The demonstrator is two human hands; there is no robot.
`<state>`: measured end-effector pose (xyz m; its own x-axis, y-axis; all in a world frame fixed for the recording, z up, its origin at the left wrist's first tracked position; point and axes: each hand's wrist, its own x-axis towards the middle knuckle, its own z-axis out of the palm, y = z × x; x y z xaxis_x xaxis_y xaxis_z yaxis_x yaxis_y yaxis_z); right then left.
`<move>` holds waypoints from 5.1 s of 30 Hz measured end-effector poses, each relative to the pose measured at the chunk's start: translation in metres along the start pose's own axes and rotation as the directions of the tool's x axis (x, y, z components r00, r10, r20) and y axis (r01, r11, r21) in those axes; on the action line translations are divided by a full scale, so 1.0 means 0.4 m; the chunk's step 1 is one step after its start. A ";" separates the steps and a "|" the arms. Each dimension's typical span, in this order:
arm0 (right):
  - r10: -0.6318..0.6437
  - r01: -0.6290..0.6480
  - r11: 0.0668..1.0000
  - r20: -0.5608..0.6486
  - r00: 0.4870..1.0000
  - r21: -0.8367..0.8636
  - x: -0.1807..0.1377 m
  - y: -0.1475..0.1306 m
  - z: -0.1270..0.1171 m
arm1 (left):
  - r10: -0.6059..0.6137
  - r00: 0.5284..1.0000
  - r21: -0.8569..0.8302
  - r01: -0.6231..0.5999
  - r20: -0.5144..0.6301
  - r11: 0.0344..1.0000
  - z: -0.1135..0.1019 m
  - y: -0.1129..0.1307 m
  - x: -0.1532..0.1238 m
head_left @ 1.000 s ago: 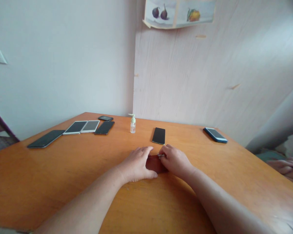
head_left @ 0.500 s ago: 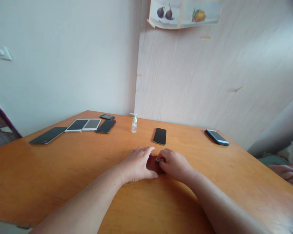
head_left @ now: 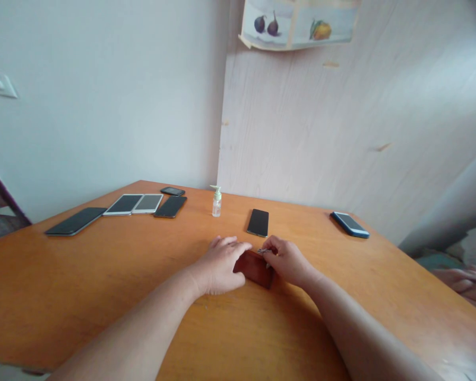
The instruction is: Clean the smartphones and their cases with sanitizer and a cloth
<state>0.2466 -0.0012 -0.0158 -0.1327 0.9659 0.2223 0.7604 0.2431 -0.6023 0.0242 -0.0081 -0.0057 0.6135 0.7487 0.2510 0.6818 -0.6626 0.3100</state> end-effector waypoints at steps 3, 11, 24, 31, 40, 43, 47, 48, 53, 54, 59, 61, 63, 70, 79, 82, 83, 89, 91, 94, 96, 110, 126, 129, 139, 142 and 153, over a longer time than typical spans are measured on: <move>-0.024 0.025 1.000 0.038 0.999 -0.020 -0.014 -0.017 0.005 | -0.073 0.991 0.017 0.075 -0.115 0.997 0.006 -0.029 0.010; -0.043 -0.070 0.958 0.380 0.924 0.278 -0.054 -0.070 0.002 | -0.328 0.929 -0.034 0.327 -0.170 0.944 0.008 -0.086 0.027; -0.239 0.231 0.971 0.263 0.935 0.060 -0.075 -0.111 0.042 | -0.302 0.947 -0.009 0.305 0.109 0.952 -0.018 -0.036 0.011; -0.110 0.126 0.934 0.067 0.992 -0.336 -0.031 -0.091 0.027 | -0.249 0.961 -0.001 0.251 0.124 0.968 -0.029 -0.027 0.013; -0.196 0.223 0.967 0.194 0.961 -0.127 -0.045 -0.100 0.031 | -0.233 0.966 0.010 0.233 0.117 0.972 -0.028 -0.010 0.009; -0.197 0.242 0.938 0.192 0.961 -0.249 -0.044 -0.103 0.033 | -0.219 0.968 0.022 0.217 0.126 0.976 -0.032 -0.002 0.006; -0.047 0.046 0.916 0.010 0.999 -0.399 -0.009 -0.057 0.011 | -0.219 0.963 -0.004 0.222 0.160 0.975 -0.040 0.004 0.005; -0.024 0.010 0.926 -0.032 0.999 -0.376 -0.003 -0.046 0.007 | -0.213 0.963 -0.013 0.218 0.167 0.976 -0.040 0.003 0.005; -0.150 0.161 0.985 0.139 0.979 -0.069 -0.033 -0.069 0.022 | -0.191 0.971 0.031 0.188 0.147 0.982 -0.034 -0.002 0.006; -0.210 0.220 0.975 0.212 0.954 -0.024 -0.046 -0.084 0.029 | -0.184 0.972 0.029 0.182 0.149 0.983 -0.033 -0.001 0.005; -0.236 0.289 0.940 0.264 0.935 -0.183 -0.058 -0.106 0.030 | -0.153 0.968 0.013 0.154 0.201 0.988 -0.043 0.009 -0.001; -0.155 0.202 0.930 0.172 0.973 -0.306 -0.037 -0.080 0.017 | -0.153 0.968 0.028 0.151 0.199 0.988 -0.047 0.012 -0.002; -0.076 0.088 0.928 0.047 0.996 -0.362 -0.015 -0.048 0.004 | -0.145 0.970 0.021 0.144 0.196 0.989 -0.050 0.013 -0.001; -0.075 0.049 0.958 -0.081 0.994 -0.283 0.000 -0.030 0.013 | -0.148 0.965 0.000 0.152 0.216 0.988 -0.056 0.018 -0.002; -0.176 0.185 0.917 0.058 0.983 -0.353 -0.006 -0.080 0.049 | -0.129 0.966 0.022 0.127 0.224 0.992 -0.057 0.018 0.001; -0.247 0.269 0.947 0.140 0.959 -0.177 -0.011 -0.081 0.053 | -0.149 0.955 0.038 0.145 0.255 0.989 -0.057 0.017 0.001; -0.246 0.263 0.953 0.127 0.961 -0.147 -0.010 -0.077 0.052 | -0.156 0.952 0.040 0.151 0.263 0.988 -0.057 0.017 0.002; -0.113 0.090 0.951 -0.062 0.992 -0.296 0.008 -0.039 0.030 | -0.147 0.944 0.003 0.153 0.294 0.988 -0.058 0.012 0.007; -0.124 0.114 0.945 -0.015 0.992 -0.307 0.005 -0.043 0.033 | -0.141 0.944 -0.007 0.150 0.297 0.989 -0.059 0.009 0.008; -0.204 0.220 0.935 0.086 0.975 -0.277 -0.015 -0.069 0.045 | -0.155 0.941 0.001 0.162 0.301 0.987 -0.059 0.005 0.009; -0.271 0.298 0.927 0.143 0.952 -0.228 -0.032 -0.091 0.051 | -0.159 0.938 -0.010 0.171 0.308 0.985 -0.058 0.005 0.009; -0.444 0.339 0.881 0.328 0.834 0.331 -0.114 -0.162 0.058 | -0.123 0.931 -0.231 0.211 0.344 0.950 -0.056 -0.015 0.005; -0.447 0.336 0.889 0.435 0.781 0.310 -0.112 -0.168 0.027 | -0.116 0.934 -0.184 0.186 0.337 0.965 -0.055 -0.016 0.005; -0.339 0.262 0.939 0.473 0.813 0.223 -0.091 -0.142 -0.003 | -0.113 0.935 -0.172 0.179 0.337 0.969 -0.053 -0.015 0.006; -0.304 0.250 0.950 0.366 0.880 0.190 -0.091 -0.127 -0.001 | -0.145 0.934 -0.150 0.203 0.327 0.968 -0.060 -0.003 0.004; -0.308 0.287 0.951 0.383 0.871 0.112 -0.096 -0.139 0.008 | -0.137 0.937 -0.141 0.191 0.322 0.971 -0.061 0.000 0.002; -0.120 0.114 0.984 -0.035 0.992 -0.139 -0.021 -0.023 -0.003 | -0.128 0.934 -0.124 0.178 0.334 0.976 -0.064 0.002 0.005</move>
<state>0.2416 -0.0116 -0.0113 -0.2007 0.9261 0.3195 0.8213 0.3368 -0.4604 0.0157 -0.0067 0.0185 0.6188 0.7776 -0.1117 0.7254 -0.5110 0.4612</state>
